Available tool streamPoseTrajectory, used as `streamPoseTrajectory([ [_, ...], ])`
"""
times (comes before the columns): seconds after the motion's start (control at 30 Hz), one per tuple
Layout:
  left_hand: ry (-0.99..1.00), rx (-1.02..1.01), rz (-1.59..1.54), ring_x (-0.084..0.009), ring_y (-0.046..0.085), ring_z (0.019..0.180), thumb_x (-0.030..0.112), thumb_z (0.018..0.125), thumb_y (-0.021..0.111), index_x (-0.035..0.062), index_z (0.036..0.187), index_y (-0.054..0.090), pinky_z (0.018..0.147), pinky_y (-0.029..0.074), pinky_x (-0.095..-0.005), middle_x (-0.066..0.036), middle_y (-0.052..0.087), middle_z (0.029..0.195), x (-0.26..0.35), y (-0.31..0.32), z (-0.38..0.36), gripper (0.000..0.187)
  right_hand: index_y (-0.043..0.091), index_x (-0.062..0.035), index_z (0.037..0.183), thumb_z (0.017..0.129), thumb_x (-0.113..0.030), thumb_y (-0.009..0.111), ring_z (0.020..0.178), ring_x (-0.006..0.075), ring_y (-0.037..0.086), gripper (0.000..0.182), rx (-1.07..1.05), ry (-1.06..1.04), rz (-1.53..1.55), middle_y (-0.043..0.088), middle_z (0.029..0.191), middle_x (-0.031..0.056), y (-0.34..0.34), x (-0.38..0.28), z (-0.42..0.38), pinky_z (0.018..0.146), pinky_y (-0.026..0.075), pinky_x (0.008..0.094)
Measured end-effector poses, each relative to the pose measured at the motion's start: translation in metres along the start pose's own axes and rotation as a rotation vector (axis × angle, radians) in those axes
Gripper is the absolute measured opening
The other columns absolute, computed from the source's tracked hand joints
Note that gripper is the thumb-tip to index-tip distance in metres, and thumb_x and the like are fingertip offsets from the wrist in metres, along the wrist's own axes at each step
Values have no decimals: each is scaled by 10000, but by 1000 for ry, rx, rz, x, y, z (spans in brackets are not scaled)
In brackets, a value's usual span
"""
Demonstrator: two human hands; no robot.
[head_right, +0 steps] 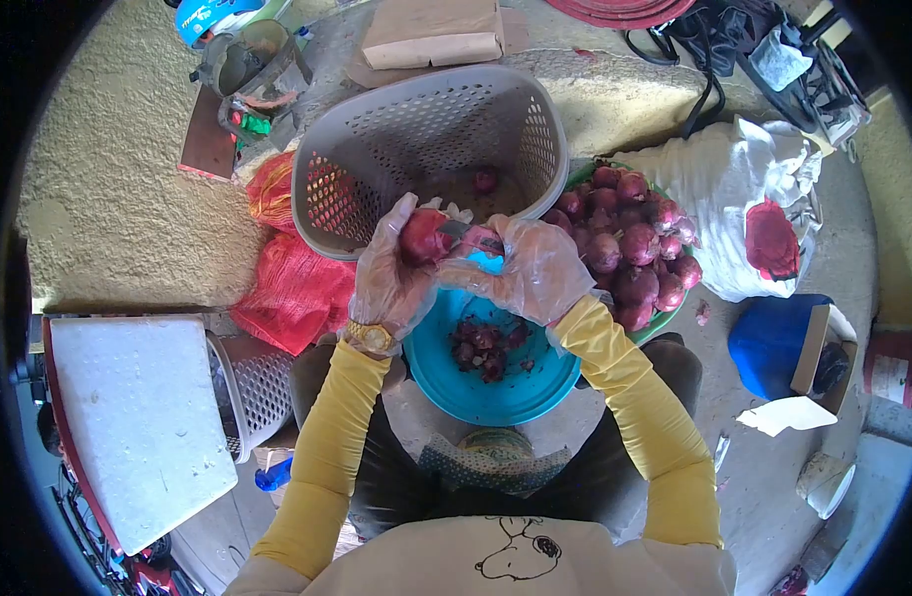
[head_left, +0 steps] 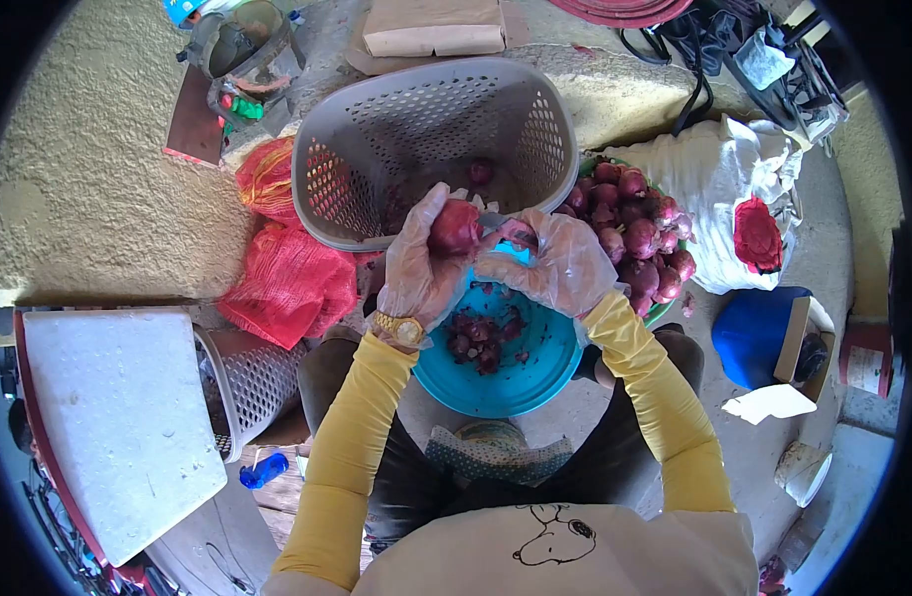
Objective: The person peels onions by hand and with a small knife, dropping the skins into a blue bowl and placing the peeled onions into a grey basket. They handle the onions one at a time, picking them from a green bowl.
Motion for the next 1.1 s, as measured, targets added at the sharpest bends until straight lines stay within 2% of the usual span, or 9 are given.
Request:
streamPoseTrajectory([
  [0.03,0,0,0,-261,633,1071,197,958,770,71,1169,641,965,577,-601,-128,649,1105,0,0,0,277,679,-18,892,769,-732,775,721,441,694,731,36,-1,-28,665,707,233,0,0,0,635,550,485],
  [0.23,-49,-39,16,-286,645,1096,204,975,740,23,1192,643,968,571,-520,-147,673,1145,-2,-3,4,299,687,-13,860,777,-765,737,709,439,697,759,73,14,-57,661,687,235,5,0,4,632,556,495],
  [0.37,-38,-47,4,-299,651,1117,202,982,725,-12,1201,646,988,555,-460,-161,681,1164,-4,-1,3,316,695,-14,855,785,-759,735,703,436,698,749,88,-5,-60,665,685,233,7,-3,5,628,558,496],
  [0.4,-36,-51,4,-300,651,1120,202,983,722,-15,1202,648,999,551,-454,-163,681,1163,-4,-1,3,318,709,-18,917,818,-643,782,707,414,691,638,69,1,-47,682,730,213,6,-4,4,647,552,464],
  [0.43,-36,-52,4,-300,651,1120,202,983,722,-15,1202,648,999,551,-454,-163,681,1163,-4,-2,4,318,723,-21,979,850,-528,828,712,392,683,534,50,7,-35,699,775,192,5,-6,4,667,546,433],
  [0.63,-49,-99,8,-296,652,1123,215,997,701,-19,1216,642,1000,552,-476,-159,682,1162,-4,2,1,326,732,-14,1027,913,-502,773,740,401,689,503,42,28,12,710,804,215,10,2,4,689,542,430],
  [0.73,-58,-101,5,-303,656,1115,224,997,702,-13,1223,638,994,558,-477,-166,683,1169,-5,0,3,333,759,-16,1029,912,-619,699,738,444,705,616,88,7,23,693,742,252,16,10,6,657,557,499],
  [0.83,-79,-103,-17,-324,616,1185,210,981,730,-45,1255,577,1084,518,-463,-203,649,1214,-6,0,2,405,765,-32,1040,927,-604,688,739,441,705,588,19,63,119,695,745,245,13,5,6,660,555,499],
  [1.1,-46,-120,-41,-480,614,1235,258,989,725,-36,1227,555,1098,508,-572,-231,669,1200,-6,1,5,415,777,-72,1045,944,-542,696,712,422,701,487,-60,-43,205,708,752,211,8,-5,3,647,558,463],
])
Point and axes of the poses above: each hand's wrist, its own z-axis towards the middle knuckle, its own y-axis out of the palm, x = y × z, the point moved 2 cm from there along z, towards the middle knuckle
